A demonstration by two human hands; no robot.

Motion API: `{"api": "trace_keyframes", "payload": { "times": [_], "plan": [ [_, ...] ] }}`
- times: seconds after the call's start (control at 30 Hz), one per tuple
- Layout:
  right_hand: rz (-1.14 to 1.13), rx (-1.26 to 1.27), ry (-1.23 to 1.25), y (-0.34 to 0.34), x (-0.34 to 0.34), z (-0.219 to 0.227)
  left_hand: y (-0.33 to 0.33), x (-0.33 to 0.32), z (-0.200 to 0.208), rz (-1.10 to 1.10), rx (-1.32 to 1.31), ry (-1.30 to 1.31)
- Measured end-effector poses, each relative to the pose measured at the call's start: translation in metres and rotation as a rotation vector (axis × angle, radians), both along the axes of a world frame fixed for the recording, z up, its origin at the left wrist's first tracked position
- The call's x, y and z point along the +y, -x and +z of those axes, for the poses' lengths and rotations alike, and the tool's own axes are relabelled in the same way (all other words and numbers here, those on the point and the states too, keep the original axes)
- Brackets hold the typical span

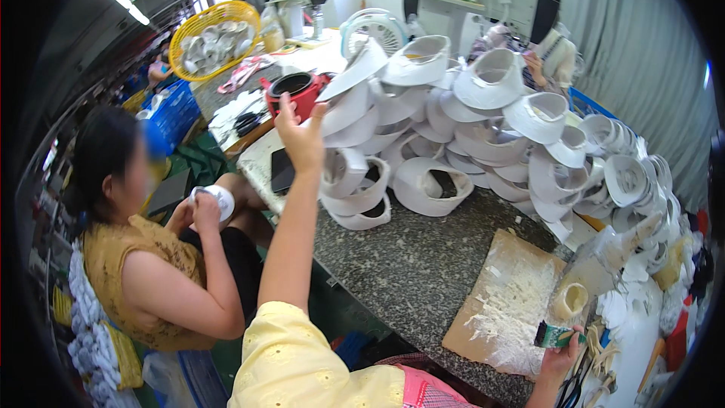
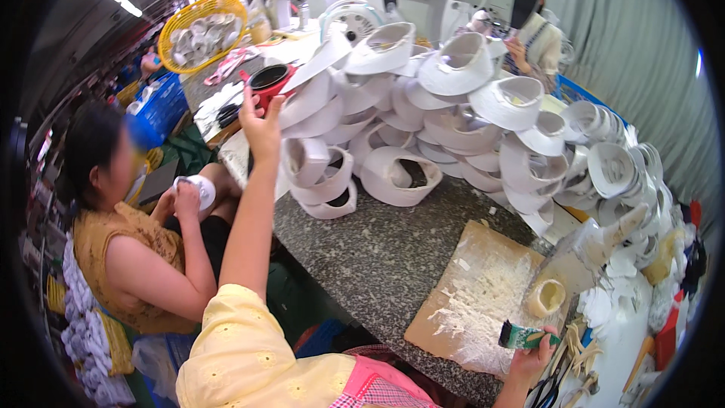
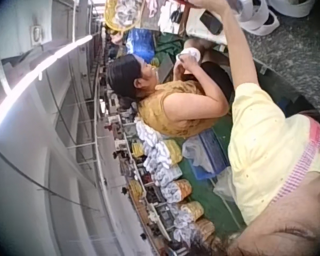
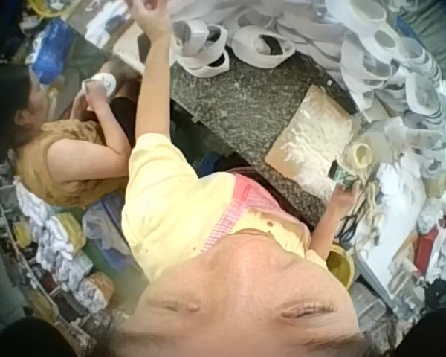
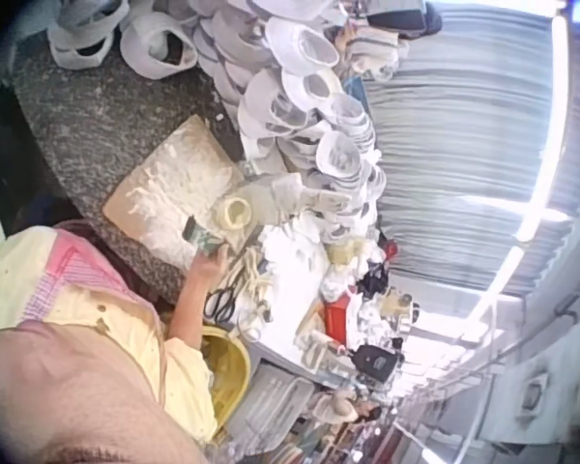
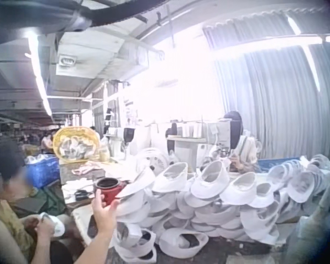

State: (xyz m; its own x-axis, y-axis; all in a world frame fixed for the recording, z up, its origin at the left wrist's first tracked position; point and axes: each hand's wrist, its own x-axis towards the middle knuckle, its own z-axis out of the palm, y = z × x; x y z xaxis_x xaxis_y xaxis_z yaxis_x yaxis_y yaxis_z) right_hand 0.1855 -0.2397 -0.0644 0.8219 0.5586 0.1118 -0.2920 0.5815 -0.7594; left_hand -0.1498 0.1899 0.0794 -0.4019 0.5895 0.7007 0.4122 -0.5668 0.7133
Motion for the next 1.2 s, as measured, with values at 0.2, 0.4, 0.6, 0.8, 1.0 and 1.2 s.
{"api": "trace_keyframes", "payload": {
  "times": [0.2,0.4,0.6,0.8,1.0,1.2],
  "plan": [
    [-0.009,-0.007,0.090,-0.003,-0.006,-0.007,-0.059,-0.089,-0.035,-0.148,0.533,-0.479],
    [-0.637,-1.392,1.266,0.033,0.009,0.017,-0.129,-0.228,-0.145,-1.031,0.676,-0.360],
    [-0.614,-0.859,0.952,-0.023,-0.032,-0.049,-0.129,-0.254,-0.165,-1.300,0.666,-0.215],
    [-0.319,0.040,0.165,0.029,0.003,0.001,-0.143,-0.259,-0.166,-1.537,0.784,-0.169],
    [-0.221,0.192,0.130,0.003,-0.019,-0.025,-0.142,-0.256,-0.171,-1.470,0.730,-0.189],
    [-0.272,0.258,0.171,0.015,-0.004,-0.013,-0.141,-0.255,-0.172,-1.536,0.686,-0.085]
  ]
}}
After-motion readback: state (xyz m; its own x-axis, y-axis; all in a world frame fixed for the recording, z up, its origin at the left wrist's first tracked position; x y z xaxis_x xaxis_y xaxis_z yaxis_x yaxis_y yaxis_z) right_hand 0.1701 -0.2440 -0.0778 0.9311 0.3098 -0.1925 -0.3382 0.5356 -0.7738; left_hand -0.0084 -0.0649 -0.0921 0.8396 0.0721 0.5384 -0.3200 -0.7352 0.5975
